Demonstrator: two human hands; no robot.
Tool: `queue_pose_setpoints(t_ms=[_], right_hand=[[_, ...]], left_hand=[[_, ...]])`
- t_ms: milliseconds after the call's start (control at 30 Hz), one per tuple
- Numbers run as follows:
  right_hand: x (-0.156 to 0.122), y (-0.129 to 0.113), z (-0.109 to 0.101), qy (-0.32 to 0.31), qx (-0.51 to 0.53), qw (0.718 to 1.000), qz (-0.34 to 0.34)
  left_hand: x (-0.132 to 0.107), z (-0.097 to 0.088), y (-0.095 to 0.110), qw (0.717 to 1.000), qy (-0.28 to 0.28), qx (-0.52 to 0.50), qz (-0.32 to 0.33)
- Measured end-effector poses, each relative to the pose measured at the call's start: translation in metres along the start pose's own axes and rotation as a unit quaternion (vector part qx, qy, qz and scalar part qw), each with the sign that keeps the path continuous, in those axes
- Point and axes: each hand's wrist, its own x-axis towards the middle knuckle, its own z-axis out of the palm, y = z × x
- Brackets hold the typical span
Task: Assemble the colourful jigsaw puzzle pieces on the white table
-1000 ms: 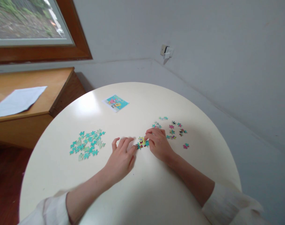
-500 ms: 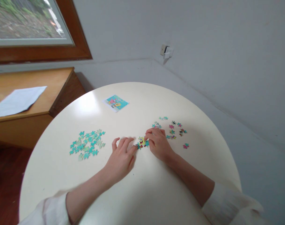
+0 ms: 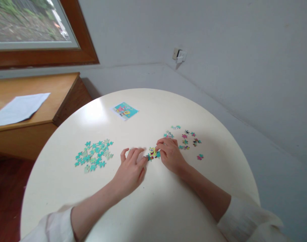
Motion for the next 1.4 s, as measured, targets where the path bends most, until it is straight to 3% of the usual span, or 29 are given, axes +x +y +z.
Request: queue_pose_setpoints(t_ms=[1400], right_hand=[[-0.001, -0.0001, 0.0023, 0.001, 0.026, 1.0, -0.011]], left_hand=[[-0.0002, 0.001, -0.0009, 1.0, 0.013, -0.004, 0.012]])
